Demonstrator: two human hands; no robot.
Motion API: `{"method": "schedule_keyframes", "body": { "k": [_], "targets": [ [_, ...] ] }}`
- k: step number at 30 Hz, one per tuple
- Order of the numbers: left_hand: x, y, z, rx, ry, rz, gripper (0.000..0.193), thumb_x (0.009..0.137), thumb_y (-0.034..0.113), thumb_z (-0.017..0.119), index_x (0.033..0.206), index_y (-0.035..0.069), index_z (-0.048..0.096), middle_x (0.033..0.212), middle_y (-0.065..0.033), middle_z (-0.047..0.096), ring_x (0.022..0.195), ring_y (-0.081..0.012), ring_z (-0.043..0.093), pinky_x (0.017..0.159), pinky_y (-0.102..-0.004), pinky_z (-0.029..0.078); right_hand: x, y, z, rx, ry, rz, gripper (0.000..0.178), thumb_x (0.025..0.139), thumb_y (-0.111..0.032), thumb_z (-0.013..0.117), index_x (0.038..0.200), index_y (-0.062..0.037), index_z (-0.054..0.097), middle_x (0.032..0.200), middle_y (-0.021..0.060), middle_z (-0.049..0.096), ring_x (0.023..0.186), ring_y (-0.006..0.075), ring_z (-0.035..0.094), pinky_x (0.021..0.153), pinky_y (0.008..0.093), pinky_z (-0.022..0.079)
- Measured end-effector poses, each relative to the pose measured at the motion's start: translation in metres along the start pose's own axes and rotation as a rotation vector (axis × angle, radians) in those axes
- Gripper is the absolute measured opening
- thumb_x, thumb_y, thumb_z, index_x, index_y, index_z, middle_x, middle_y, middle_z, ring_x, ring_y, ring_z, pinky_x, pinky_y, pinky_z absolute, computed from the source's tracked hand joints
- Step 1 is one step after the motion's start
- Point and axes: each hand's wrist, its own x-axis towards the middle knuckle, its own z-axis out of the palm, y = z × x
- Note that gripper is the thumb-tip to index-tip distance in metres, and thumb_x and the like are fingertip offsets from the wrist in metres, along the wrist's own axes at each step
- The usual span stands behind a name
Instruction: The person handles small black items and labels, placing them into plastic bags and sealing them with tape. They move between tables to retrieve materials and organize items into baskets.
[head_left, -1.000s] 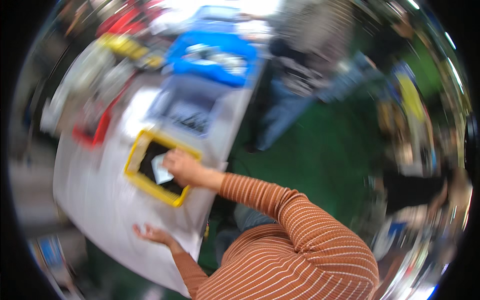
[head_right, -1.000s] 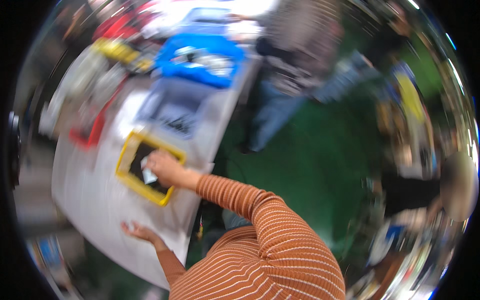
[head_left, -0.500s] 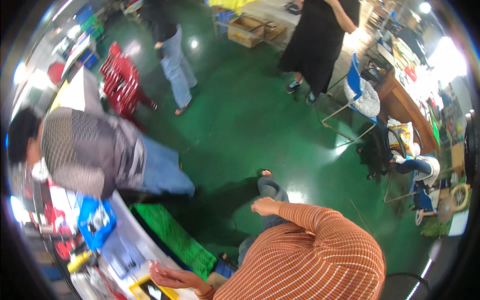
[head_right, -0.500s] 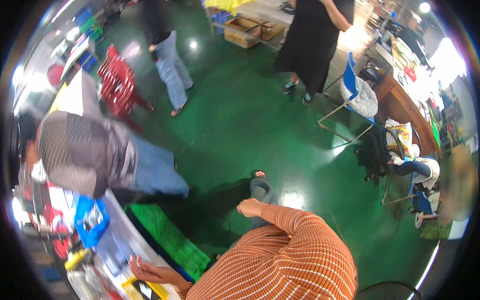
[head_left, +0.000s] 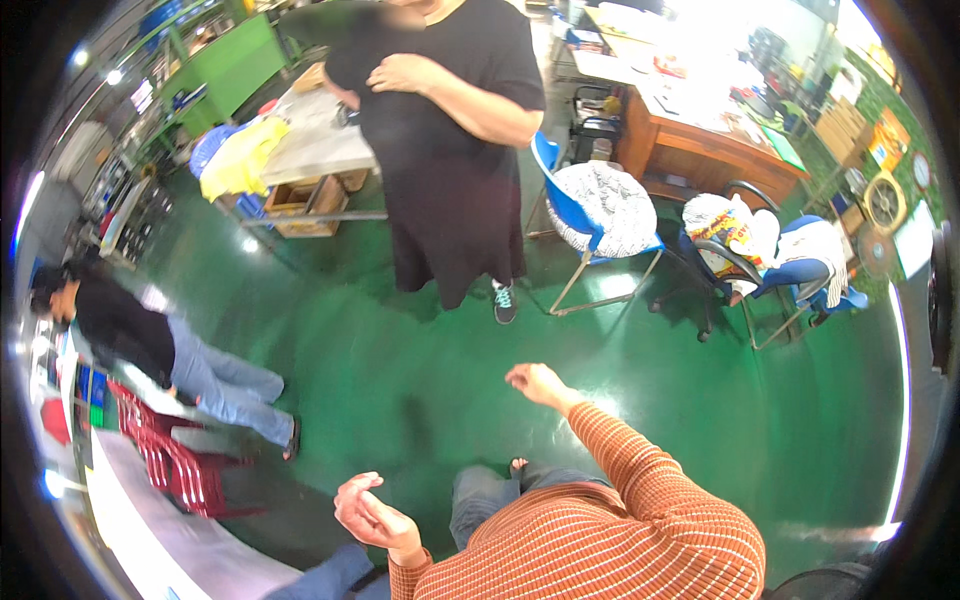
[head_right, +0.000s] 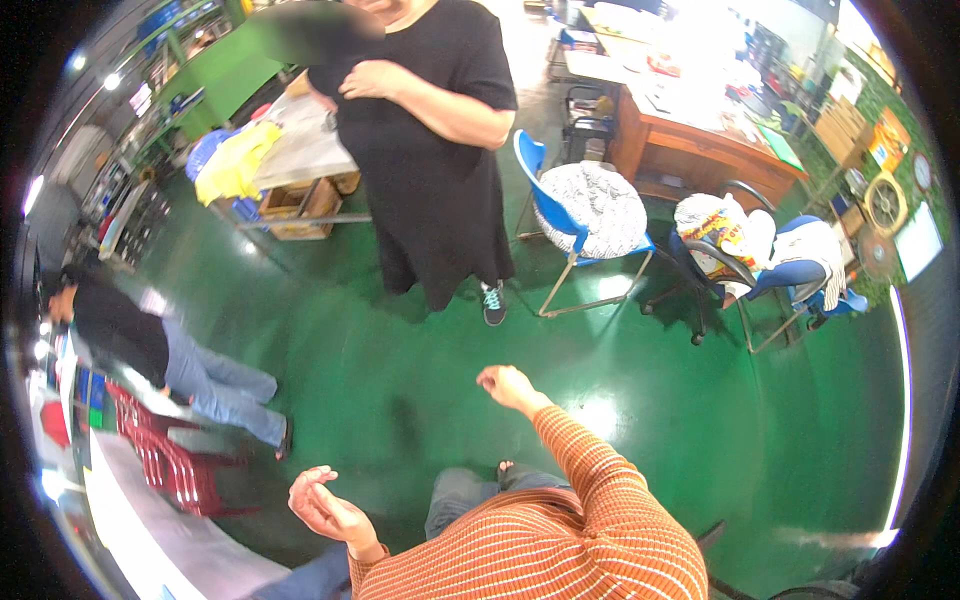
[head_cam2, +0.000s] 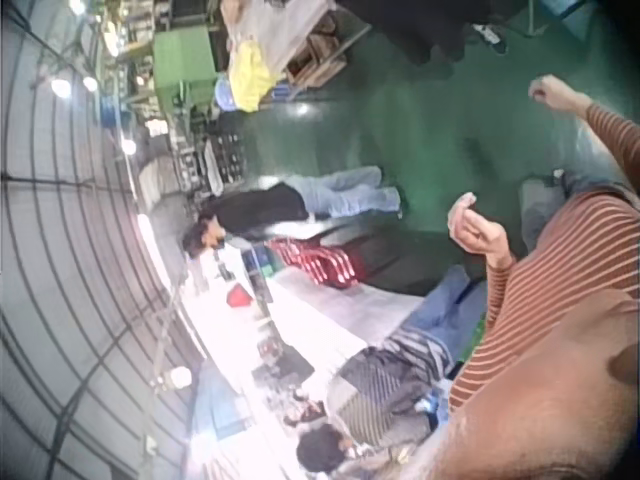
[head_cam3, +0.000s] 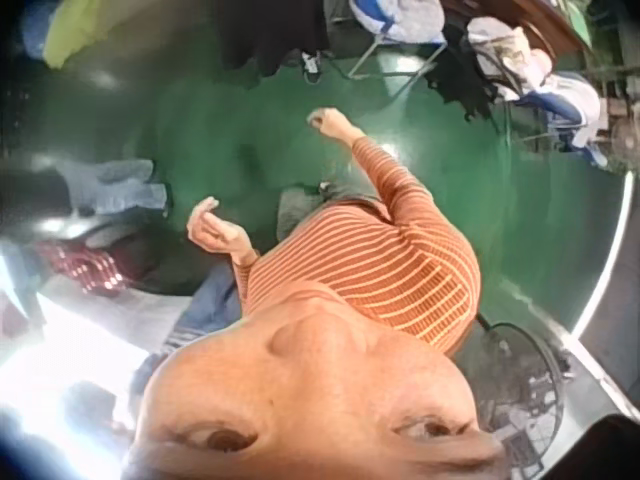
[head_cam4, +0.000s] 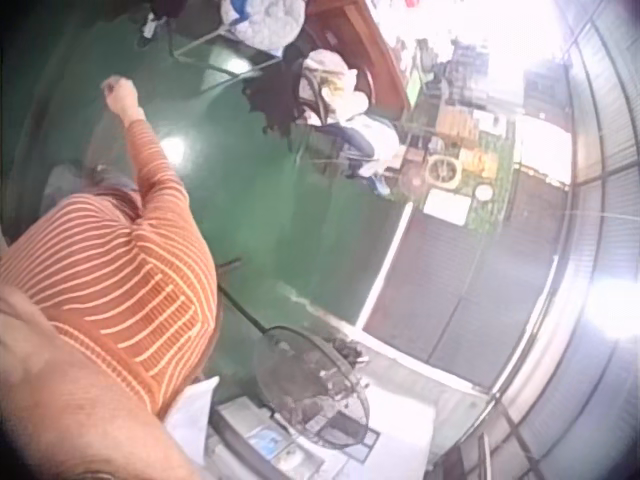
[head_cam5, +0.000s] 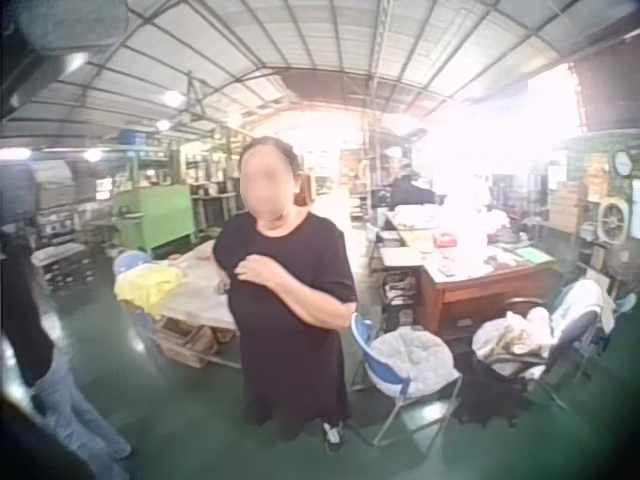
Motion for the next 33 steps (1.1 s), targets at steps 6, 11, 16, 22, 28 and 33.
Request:
{"method": "schedule_keyframes", "body": {
  "k": [6,11,16,22,28,33],
  "targets": [
    [0.068,-0.107,0.118,-0.153,-0.097,-0.177,0.014,0.091,0.003,0.042,0.104,0.000,0.049,0.095,-0.0115,0.056,0.078,-0.0160,0.055,0.065,-0.0259,0.047,0.176,0.004,-0.110,0.308,0.666,-0.098,0.013,0.080,-0.004,0.059,0.092,-0.0047,0.065,0.085,0.0111,0.064,0.083,0.0299,0.062,0.077,0.0356,0.050],
    [0.116,-0.154,0.277,-0.396,-0.748,-0.212,0.017,0.085,-0.009,0.047,0.094,0.000,0.058,0.089,-0.0118,0.060,0.077,-0.0167,0.060,0.068,-0.0287,0.050,0.269,0.041,-0.186,-0.117,0.994,0.182,0.037,0.077,-0.005,0.062,0.112,-0.0127,0.055,0.106,0.0112,0.054,0.105,0.0301,0.050,0.088,0.0397,0.044],
    [0.161,-0.150,0.417,-0.518,-1.213,-0.082,0.024,0.079,-0.012,0.050,0.094,0.002,0.062,0.085,-0.0109,0.062,0.074,-0.0206,0.062,0.067,-0.0299,0.050,0.312,0.084,-0.226,-0.338,0.853,0.362,0.062,0.071,-0.013,0.069,0.128,-0.0085,0.044,0.125,0.0151,0.043,0.121,0.0324,0.038,0.099,0.0476,0.034],
    [0.223,-0.199,0.585,-0.462,-0.882,-0.132,0.022,0.079,-0.012,0.046,0.089,0.000,0.061,0.087,-0.0112,0.062,0.073,-0.0182,0.061,0.067,-0.0283,0.049,0.342,0.147,-0.251,-0.590,0.531,0.479,0.051,0.077,-0.024,0.067,0.122,-0.0080,0.051,0.121,0.0153,0.049,0.114,0.0304,0.046,0.092,0.0477,0.038],
    [0.312,-0.277,0.720,-0.433,-0.477,-0.430,0.018,0.092,0.000,0.045,0.094,0.003,0.063,0.091,-0.0032,0.064,0.077,-0.0085,0.058,0.065,-0.0221,0.048,0.369,0.158,-0.295,-0.456,0.339,0.469,0.019,0.080,-0.024,0.064,0.093,-0.0094,0.061,0.090,0.0115,0.059,0.086,0.0310,0.059,0.072,0.0444,0.047],
    [0.369,-0.331,0.844,-0.501,-0.397,-0.532,0.017,0.091,-0.001,0.046,0.096,0.001,0.063,0.095,-0.0043,0.064,0.080,-0.0103,0.059,0.067,-0.0226,0.048,0.422,0.172,-0.357,-0.254,0.095,0.619,0.022,0.080,-0.029,0.063,0.091,-0.0096,0.065,0.077,0.0141,0.067,0.075,0.0326,0.064,0.069,0.0427,0.050]
  ]
}}
